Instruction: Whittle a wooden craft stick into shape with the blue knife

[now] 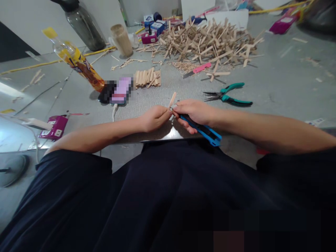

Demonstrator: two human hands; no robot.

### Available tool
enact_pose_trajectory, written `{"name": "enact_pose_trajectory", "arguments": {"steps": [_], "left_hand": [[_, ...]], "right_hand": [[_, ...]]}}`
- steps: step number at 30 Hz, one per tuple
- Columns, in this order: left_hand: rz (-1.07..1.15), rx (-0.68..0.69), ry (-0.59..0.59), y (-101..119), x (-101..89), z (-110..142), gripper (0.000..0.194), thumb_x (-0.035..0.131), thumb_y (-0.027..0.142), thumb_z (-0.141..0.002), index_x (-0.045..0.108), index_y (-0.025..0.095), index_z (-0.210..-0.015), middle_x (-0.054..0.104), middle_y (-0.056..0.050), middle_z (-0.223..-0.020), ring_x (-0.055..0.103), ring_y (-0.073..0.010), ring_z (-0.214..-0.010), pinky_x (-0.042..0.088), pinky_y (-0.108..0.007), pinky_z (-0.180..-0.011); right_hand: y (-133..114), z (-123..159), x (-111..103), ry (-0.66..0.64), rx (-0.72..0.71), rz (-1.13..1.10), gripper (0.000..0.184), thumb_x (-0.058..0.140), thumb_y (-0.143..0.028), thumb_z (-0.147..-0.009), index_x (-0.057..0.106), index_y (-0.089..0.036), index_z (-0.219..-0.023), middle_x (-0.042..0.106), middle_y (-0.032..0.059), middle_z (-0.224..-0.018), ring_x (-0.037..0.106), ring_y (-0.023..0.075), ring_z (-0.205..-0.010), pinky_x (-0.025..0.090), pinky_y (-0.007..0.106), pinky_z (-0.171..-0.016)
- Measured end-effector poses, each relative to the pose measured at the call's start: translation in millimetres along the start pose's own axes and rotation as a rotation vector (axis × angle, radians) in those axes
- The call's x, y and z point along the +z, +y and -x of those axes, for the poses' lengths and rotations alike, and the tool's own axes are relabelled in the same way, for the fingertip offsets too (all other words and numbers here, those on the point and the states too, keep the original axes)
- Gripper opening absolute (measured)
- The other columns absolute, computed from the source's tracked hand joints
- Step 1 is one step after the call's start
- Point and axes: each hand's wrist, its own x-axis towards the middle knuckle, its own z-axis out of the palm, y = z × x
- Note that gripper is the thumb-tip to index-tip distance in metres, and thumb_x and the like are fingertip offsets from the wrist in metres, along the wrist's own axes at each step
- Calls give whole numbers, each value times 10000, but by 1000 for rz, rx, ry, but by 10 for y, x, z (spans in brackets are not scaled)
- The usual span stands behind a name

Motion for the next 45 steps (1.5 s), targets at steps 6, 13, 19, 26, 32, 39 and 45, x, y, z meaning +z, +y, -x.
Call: {"name": "enact_pose_trajectory", "arguments": {"steps": [6, 13, 19, 26, 32, 39, 45], "left_hand": [[-133, -40, -79, 83, -49, -5, 567, 446, 508, -1296, 438, 294, -771, 470, 26, -632, 411, -160, -585, 324, -336, -581], [-173, -73, -133, 108, -80, -18, 497, 435, 410, -1290, 483, 283, -811, 495, 18, -657, 436, -171, -612, 349, -369, -653], [-54, -37, -95, -21, -61, -7, 676, 461, 687, -1334, 488, 285, -792, 445, 30, -658, 383, -166, -606, 317, -377, -608], [292, -9, -42, -101, 40, 17, 853, 520, 971, -1271, 467, 292, -758, 415, 33, -623, 368, -163, -560, 349, -378, -537], [452, 48, -16, -33, 71, 10, 837, 678, 915, -1242, 529, 271, -729, 437, 28, -609, 408, -160, -572, 370, -355, -550], [435, 61, 54, -53, 114, 12, 875, 649, 982, -1225, 529, 272, -728, 452, 31, -600, 409, -149, -552, 374, -354, -553], [255, -16, 77, 33, 72, 76, 790, 523, 901, -1297, 511, 300, -784, 495, 11, -679, 443, -184, -625, 473, -406, -640]], "right_hand": [[13, 28, 32, 67, -39, 113, 380, 622, -363, -1340, 531, -260, -986, 606, -36, -630, 605, 145, -423, 452, 245, -425], [-53, 3, -11, -20, 56, 44, 300, 514, -317, -1335, 526, -260, -1041, 604, -36, -634, 502, 139, -385, 432, 253, -431], [13, -2, -45, -32, 8, 49, 300, 565, -379, -1335, 527, -259, -1063, 610, -44, -649, 545, 124, -417, 421, 217, -455], [33, -33, -109, -122, -75, -34, 289, 526, -388, -1340, 564, -253, -1087, 658, -36, -669, 655, 139, -487, 514, 197, -494], [51, -6, -96, -151, -117, -51, 311, 517, -417, -1344, 606, -267, -1086, 659, -34, -651, 614, 151, -454, 471, 220, -441], [82, -51, -70, -107, -135, -104, 303, 518, -399, -1328, 616, -262, -1076, 668, -16, -638, 601, 165, -436, 498, 238, -447], [49, -35, -31, -27, -126, -69, 233, 538, -355, -1320, 598, -259, -1117, 678, -23, -658, 637, 179, -456, 516, 247, -460]]}}
